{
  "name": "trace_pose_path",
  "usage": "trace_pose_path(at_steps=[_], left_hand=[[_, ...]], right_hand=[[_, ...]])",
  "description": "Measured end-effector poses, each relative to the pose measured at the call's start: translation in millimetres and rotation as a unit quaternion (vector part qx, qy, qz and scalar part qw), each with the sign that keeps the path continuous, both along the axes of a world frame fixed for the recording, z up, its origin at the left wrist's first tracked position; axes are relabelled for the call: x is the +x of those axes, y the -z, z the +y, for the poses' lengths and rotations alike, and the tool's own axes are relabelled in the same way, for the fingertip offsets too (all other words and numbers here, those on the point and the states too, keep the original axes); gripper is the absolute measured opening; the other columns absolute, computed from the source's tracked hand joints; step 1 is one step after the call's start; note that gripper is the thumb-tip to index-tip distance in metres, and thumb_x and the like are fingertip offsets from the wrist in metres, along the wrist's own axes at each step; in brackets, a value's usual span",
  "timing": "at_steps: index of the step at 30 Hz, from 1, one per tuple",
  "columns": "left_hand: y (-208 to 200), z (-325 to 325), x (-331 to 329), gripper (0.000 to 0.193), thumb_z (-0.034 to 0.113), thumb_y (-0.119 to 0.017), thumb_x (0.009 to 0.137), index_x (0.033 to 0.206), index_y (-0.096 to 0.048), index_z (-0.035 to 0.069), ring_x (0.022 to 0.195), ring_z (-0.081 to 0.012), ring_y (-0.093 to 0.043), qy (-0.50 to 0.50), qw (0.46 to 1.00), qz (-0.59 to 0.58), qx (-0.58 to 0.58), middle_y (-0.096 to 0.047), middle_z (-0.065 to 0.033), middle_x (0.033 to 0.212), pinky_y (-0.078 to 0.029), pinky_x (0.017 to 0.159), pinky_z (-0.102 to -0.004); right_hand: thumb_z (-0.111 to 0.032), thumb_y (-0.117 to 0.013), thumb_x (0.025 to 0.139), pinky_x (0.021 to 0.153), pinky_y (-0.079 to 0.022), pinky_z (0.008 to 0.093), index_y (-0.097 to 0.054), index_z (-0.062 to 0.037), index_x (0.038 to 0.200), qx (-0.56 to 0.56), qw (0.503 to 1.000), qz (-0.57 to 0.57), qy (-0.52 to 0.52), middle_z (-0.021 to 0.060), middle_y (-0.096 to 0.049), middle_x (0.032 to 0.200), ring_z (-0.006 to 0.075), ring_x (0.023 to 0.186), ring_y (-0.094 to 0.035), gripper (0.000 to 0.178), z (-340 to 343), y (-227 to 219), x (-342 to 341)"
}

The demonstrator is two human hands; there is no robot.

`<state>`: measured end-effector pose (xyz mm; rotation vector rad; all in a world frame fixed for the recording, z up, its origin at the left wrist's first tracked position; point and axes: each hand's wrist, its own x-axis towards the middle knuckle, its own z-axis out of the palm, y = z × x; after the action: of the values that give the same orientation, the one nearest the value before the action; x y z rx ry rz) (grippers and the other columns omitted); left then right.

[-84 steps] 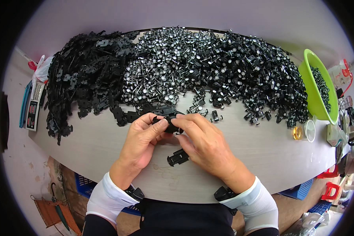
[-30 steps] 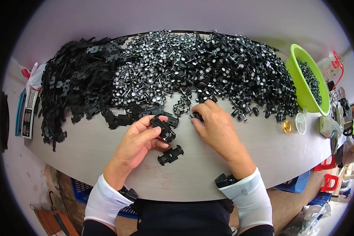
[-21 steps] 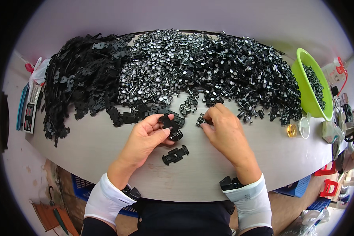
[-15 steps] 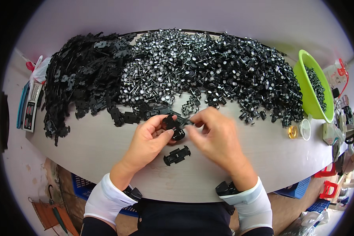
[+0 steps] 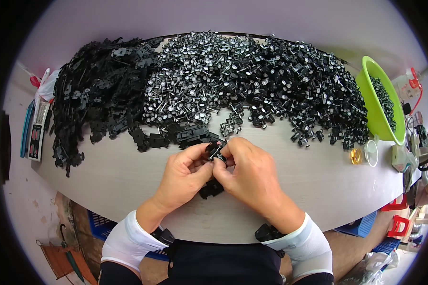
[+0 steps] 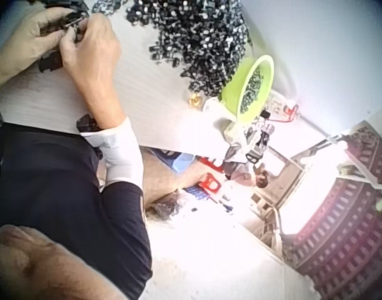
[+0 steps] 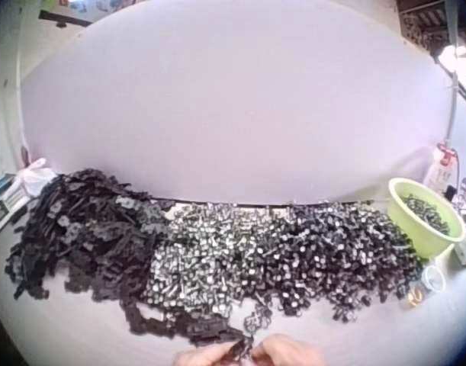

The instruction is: Assembling small plastic and metal components for toy car chassis.

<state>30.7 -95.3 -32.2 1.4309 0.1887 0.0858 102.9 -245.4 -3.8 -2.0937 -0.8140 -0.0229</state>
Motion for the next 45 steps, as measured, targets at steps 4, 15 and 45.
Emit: trace_pose_path(at_steps=[4,15,45], left_hand=[[-1,-1,-1,0.029,-0.004,-0.063,0.094,0.123,-0.066,-0.003,0.088,-0.0059,-0.066,0.003,1.000,-0.001,-0.022,-0.070,-0.0036,0.102,-0.057,0.077,-0.0228],[-13,9,3,0.023,0.010,-0.062,0.101,0.122,-0.060,0.000,0.097,-0.0099,-0.065,0.044,0.983,0.052,-0.172,-0.067,-0.0049,0.108,-0.057,0.085,-0.0260],[-12,25,4,0.023,0.022,-0.064,0.102,0.116,-0.064,0.003,0.086,-0.0109,-0.068,-0.029,0.978,0.093,-0.183,-0.071,-0.0042,0.101,-0.058,0.074,-0.0277]], right_hand=[[-0.006,-0.076,0.079,0.053,-0.052,0.0325,-0.058,-0.0018,0.080,0.025,0.998,0.056,0.008,0.0095,-0.063,0.075,0.0206,0.058,-0.064,0.019,1,4,1],[-0.001,-0.072,0.086,0.056,-0.052,0.0282,-0.067,0.0015,0.092,0.078,0.992,0.091,-0.028,0.0100,-0.068,0.082,0.0141,0.061,-0.064,0.008,2,0,1],[-0.002,-0.073,0.083,0.079,-0.053,0.0389,-0.065,-0.0028,0.093,0.017,0.995,-0.082,-0.059,0.0116,-0.064,0.102,0.0305,0.093,-0.065,0.012,-13,13,39]])
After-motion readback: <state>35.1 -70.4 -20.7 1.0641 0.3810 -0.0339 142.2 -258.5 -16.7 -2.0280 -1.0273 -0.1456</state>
